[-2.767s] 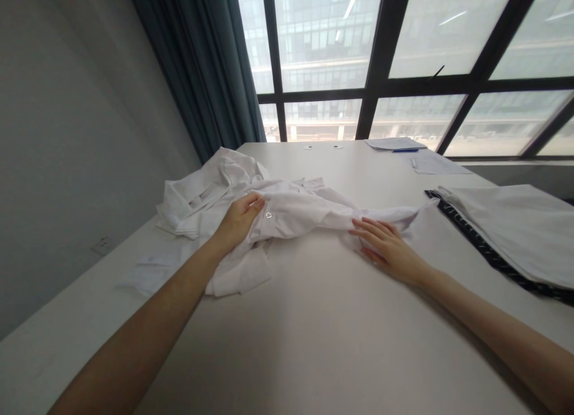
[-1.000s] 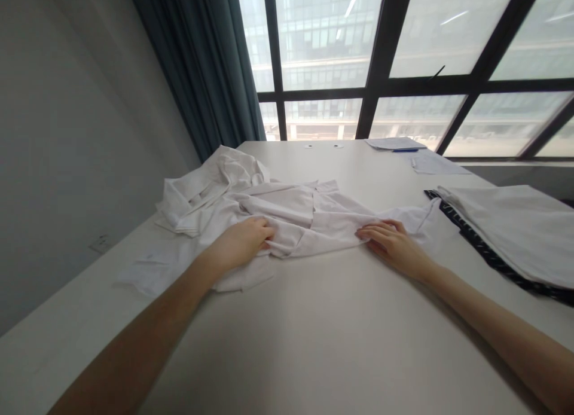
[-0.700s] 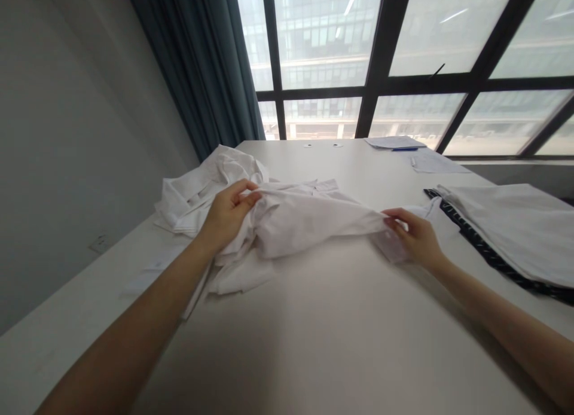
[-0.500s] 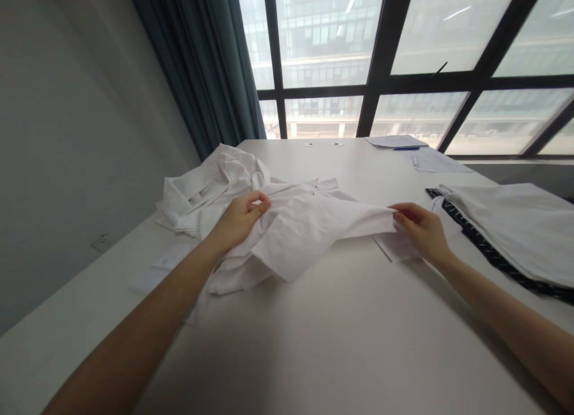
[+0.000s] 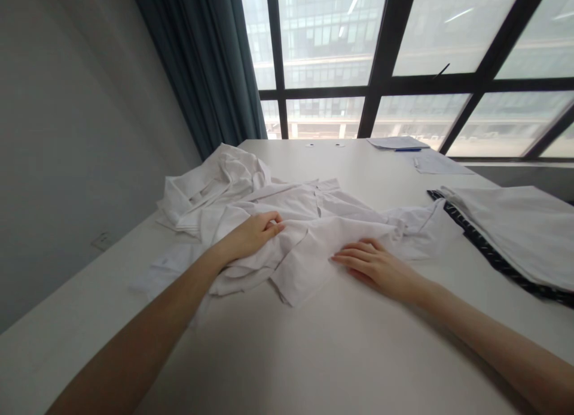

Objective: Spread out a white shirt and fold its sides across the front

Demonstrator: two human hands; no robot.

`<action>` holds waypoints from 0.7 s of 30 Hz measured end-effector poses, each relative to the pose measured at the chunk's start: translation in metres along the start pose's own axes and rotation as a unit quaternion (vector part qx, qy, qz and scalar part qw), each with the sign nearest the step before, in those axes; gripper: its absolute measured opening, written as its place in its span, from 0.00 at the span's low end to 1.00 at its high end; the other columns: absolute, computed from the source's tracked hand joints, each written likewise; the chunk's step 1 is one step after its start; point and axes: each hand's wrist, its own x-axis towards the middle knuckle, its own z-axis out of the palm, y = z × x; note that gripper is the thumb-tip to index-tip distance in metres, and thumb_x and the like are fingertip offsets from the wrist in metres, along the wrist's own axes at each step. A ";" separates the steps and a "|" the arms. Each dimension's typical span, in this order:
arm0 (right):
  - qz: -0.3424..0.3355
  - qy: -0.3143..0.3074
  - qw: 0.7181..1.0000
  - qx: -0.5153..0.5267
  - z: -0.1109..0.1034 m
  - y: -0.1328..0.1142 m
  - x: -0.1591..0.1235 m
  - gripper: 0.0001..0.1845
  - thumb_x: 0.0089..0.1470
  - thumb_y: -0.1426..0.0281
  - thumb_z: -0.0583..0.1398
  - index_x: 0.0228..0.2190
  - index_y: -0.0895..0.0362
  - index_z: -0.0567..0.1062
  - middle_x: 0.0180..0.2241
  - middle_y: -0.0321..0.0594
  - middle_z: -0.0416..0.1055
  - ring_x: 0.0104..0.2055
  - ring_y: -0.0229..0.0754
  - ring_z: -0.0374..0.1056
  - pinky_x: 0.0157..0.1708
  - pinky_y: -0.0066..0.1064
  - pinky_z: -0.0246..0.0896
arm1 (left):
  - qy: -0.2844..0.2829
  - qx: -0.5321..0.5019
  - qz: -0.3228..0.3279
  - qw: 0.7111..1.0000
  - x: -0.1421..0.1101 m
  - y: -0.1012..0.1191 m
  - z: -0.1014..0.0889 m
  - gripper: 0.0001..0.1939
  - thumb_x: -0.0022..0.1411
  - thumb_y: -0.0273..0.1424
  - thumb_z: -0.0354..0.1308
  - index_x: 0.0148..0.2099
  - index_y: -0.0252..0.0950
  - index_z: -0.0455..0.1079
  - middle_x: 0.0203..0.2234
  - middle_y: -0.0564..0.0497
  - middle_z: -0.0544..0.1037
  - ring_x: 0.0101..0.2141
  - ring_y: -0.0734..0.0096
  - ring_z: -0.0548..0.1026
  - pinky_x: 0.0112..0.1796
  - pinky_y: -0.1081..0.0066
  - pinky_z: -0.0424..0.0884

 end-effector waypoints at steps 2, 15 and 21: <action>0.012 0.000 1.000 0.007 0.007 0.002 0.000 0.17 0.67 0.68 0.50 0.51 0.49 0.73 0.48 0.42 0.76 0.50 0.45 0.70 0.53 0.44 0.56 | -0.024 0.016 -0.002 1.000 -0.003 0.002 -0.002 0.19 0.65 0.47 0.47 0.41 0.38 0.68 0.27 0.54 0.74 0.30 0.65 0.71 0.33 0.70 0.62; 0.183 0.184 0.958 0.121 0.001 0.020 -0.011 0.09 0.65 0.66 0.50 0.36 0.52 0.68 0.35 0.40 0.73 0.37 0.44 0.69 0.38 0.36 0.63 | -0.127 0.034 0.015 0.991 -0.010 0.006 -0.008 0.22 0.65 0.51 0.47 0.43 0.40 0.73 0.41 0.49 0.79 0.40 0.59 0.74 0.42 0.69 0.64; 0.306 0.314 0.881 0.178 -0.006 0.038 -0.015 0.13 0.60 0.56 0.54 0.33 0.52 0.67 0.26 0.35 0.67 0.28 0.42 0.64 0.27 0.32 0.60 | -0.147 0.016 -0.010 0.989 -0.007 0.000 -0.005 0.27 0.61 0.53 0.48 0.22 0.37 0.64 0.19 0.53 0.68 0.23 0.68 0.65 0.27 0.71 0.57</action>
